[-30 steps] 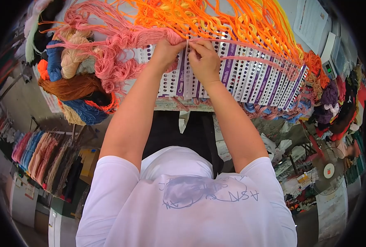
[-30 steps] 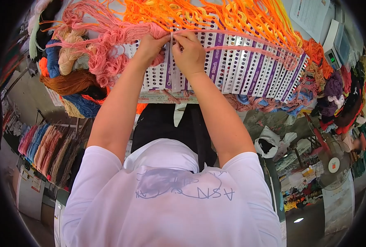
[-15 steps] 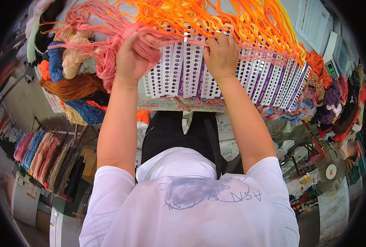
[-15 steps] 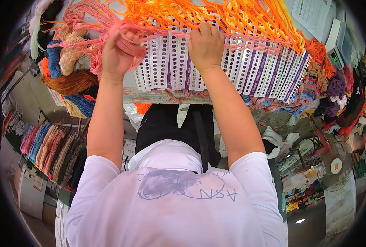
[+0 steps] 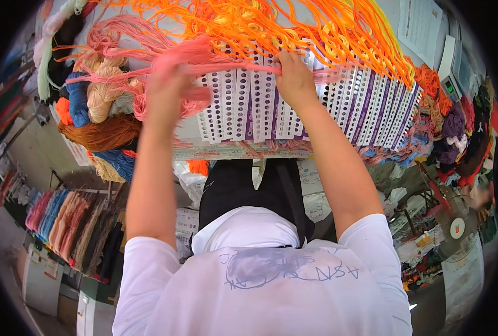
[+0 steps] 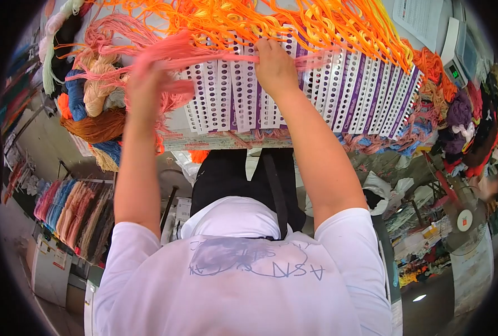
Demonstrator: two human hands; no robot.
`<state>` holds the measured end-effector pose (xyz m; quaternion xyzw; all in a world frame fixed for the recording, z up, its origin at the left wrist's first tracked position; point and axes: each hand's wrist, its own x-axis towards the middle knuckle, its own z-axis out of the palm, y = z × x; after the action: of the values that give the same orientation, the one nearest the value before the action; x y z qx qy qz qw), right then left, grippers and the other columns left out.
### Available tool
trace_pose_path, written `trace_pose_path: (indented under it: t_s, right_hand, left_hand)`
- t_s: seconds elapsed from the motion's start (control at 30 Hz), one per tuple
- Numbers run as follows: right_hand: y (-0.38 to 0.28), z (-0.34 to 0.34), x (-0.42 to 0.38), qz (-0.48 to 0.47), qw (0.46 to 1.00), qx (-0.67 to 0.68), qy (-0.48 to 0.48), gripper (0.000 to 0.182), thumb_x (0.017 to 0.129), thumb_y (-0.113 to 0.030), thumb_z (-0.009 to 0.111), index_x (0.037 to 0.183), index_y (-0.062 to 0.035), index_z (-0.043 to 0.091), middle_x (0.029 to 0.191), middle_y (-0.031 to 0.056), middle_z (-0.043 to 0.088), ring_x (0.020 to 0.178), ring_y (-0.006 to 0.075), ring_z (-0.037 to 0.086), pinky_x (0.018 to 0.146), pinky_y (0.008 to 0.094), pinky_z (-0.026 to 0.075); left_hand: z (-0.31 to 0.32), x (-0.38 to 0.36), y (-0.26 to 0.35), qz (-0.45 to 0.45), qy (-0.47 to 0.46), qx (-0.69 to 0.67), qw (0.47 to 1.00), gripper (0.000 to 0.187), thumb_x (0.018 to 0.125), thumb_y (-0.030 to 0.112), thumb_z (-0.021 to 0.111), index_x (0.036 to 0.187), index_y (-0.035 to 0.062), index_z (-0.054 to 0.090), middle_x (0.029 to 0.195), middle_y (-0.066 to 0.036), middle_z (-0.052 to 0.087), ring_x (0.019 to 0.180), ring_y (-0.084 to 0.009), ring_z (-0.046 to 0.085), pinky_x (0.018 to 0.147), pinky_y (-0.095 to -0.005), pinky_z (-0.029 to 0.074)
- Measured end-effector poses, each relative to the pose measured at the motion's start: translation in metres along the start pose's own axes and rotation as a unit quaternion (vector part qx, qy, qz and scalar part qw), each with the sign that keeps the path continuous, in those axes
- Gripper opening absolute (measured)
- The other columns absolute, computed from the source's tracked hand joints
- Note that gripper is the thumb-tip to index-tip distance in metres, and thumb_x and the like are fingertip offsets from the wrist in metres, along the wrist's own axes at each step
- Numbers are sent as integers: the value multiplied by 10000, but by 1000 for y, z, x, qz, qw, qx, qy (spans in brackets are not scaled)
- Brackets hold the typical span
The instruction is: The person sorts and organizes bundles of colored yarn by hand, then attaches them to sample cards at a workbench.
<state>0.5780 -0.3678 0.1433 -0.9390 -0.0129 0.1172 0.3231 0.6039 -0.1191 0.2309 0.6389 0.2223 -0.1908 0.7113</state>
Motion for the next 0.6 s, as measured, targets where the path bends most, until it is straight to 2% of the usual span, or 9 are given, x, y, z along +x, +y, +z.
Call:
trace_pose_path:
  t_s: [0.07,0.13,0.2,0.3,0.33,0.43,0.53,0.57,0.6]
  right_hand:
    - [-4,-1,1,50,999,-7,-5,140,808,-87,533,939,-65,486,915,138,545,845,350,560,716,437,464]
    - [-6,0,2,58,998,-6,-3,109,848,-122,502,941,-70,479,938,148,532,846,359,557,724,450,459]
    - [-10,-3,5,80,996,-18,-39,138,838,-105,476,966,-52,483,981,161,520,869,359,561,746,447,465]
    - [-12,-6,6,80,996,-12,-44,142,844,-114,477,970,-49,482,990,163,514,885,356,558,755,448,461]
    - [-12,-6,4,78,996,-16,-44,151,842,-117,488,976,-48,486,990,159,514,886,354,557,755,447,462]
    - [-17,-17,-8,17,998,52,-11,196,828,-113,519,1011,-47,493,997,151,510,879,351,559,747,445,463]
    - [-72,-67,-24,13,988,146,39,184,817,-114,565,987,-46,554,896,121,556,744,260,597,653,356,482]
    - [-100,-87,-31,24,974,219,61,158,818,-141,596,939,-41,593,824,97,566,674,194,589,613,310,473]
    - [-127,-113,-41,1,956,288,52,163,814,-149,610,933,-38,604,826,89,567,690,182,580,627,304,468]
  left_hand:
    - [-43,-8,43,49,123,-26,991,190,834,51,558,1022,56,530,716,15,517,521,-63,448,462,-204,399]
    - [-85,-8,77,107,173,-50,978,129,851,65,561,978,58,539,664,34,454,521,-57,422,469,-197,363]
    - [-123,1,106,156,84,-103,979,79,863,49,542,940,55,558,642,34,442,499,-63,407,487,-213,373]
    - [-111,10,132,254,148,92,951,65,885,34,500,831,47,535,725,-28,569,563,-113,544,554,-222,434]
    - [-105,7,142,265,141,67,952,49,897,46,492,875,21,528,1021,-169,621,711,-186,639,590,-239,477]
    - [-73,-26,158,278,163,16,947,44,895,32,484,888,19,525,1139,-225,566,783,-222,652,589,-233,483]
    - [-24,-79,160,168,-39,-90,981,78,892,70,489,934,4,497,1170,-222,541,779,-251,662,595,-277,541]
    - [3,-102,163,130,-52,-84,987,139,889,102,507,980,-2,518,1192,-216,527,858,-252,644,651,-290,536]
    - [28,-125,166,92,-64,-77,991,201,885,134,526,1026,-8,539,1214,-210,514,938,-254,625,707,-304,530]
